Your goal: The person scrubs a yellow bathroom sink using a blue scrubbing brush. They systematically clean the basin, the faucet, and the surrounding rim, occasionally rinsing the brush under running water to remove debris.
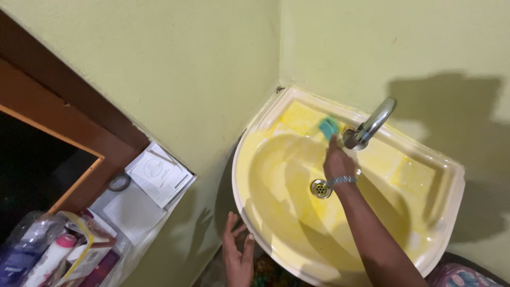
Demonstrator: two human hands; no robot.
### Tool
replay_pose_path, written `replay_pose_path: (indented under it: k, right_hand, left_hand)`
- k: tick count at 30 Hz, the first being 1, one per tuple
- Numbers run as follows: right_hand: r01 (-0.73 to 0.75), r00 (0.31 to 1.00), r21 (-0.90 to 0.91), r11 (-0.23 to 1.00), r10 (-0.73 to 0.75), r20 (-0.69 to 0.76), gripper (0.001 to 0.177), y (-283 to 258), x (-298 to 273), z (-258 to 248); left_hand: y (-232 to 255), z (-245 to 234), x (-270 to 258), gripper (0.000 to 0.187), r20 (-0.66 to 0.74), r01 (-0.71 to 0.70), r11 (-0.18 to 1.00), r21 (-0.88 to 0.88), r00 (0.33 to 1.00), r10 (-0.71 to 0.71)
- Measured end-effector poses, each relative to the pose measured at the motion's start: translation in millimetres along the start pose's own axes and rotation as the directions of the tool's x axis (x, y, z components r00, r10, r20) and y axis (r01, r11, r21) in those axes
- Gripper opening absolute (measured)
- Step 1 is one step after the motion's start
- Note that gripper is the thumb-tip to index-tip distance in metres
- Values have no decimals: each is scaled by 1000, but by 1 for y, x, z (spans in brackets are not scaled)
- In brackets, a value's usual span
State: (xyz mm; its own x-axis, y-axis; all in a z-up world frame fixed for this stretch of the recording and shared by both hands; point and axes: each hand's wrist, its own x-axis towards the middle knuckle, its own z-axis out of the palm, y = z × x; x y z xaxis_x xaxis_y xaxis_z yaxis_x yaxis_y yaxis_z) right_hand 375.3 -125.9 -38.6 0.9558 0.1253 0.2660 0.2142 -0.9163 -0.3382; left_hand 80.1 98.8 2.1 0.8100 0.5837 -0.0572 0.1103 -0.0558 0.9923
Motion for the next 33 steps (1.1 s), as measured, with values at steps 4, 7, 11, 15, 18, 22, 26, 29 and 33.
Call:
replay_pose_path:
  k: [4, 7, 11, 15, 18, 22, 26, 29, 33]
  right_hand:
    - [-19, 988, -17, 1000, 21, 150, 60, -46, 47, 31]
    - [3, 973, 102, 995, -26, 228, 55, -96, 38, 33]
    - [82, 968, 174, 981, -120, 221, 53, -121, 2, 15]
    - [115, 983, 284, 952, -149, 103, 51, -116, -7, 17]
    - [216, 975, 218, 952, -223, 9, 53, -107, 27, 38]
    - [121, 989, 48, 991, -125, 75, 52, -76, 88, 43]
    - [72, 995, 17, 997, -73, 70, 48, -53, 110, 27]
    - [34, 999, 24, 999, -35, 39, 49, -43, 98, 26]
    - [24, 995, 69, 997, -17, -101, 59, -24, 60, 35]
  left_hand:
    - [-2, -9, -2, 72, 12, 119, 990, 74, 993, -120]
    - [-7, -15, -2, 73, -23, 101, 994, 47, 995, -100]
    - [-13, -25, 1, 74, -47, 86, 995, 57, 995, -84]
    - [-10, -29, 6, 74, -40, 127, 988, 86, 991, -124]
    - [-6, -28, 11, 75, -25, 76, 995, 69, 997, -74]
    - [-8, -21, 12, 75, -12, 123, 992, 3, 992, -123]
    - [-10, -16, 14, 72, 41, 67, 996, 63, 997, -69]
    - [-4, -15, 15, 74, 41, 89, 993, 72, 995, -92]
    - [5, -9, 14, 73, 50, 104, 994, 32, 993, -106]
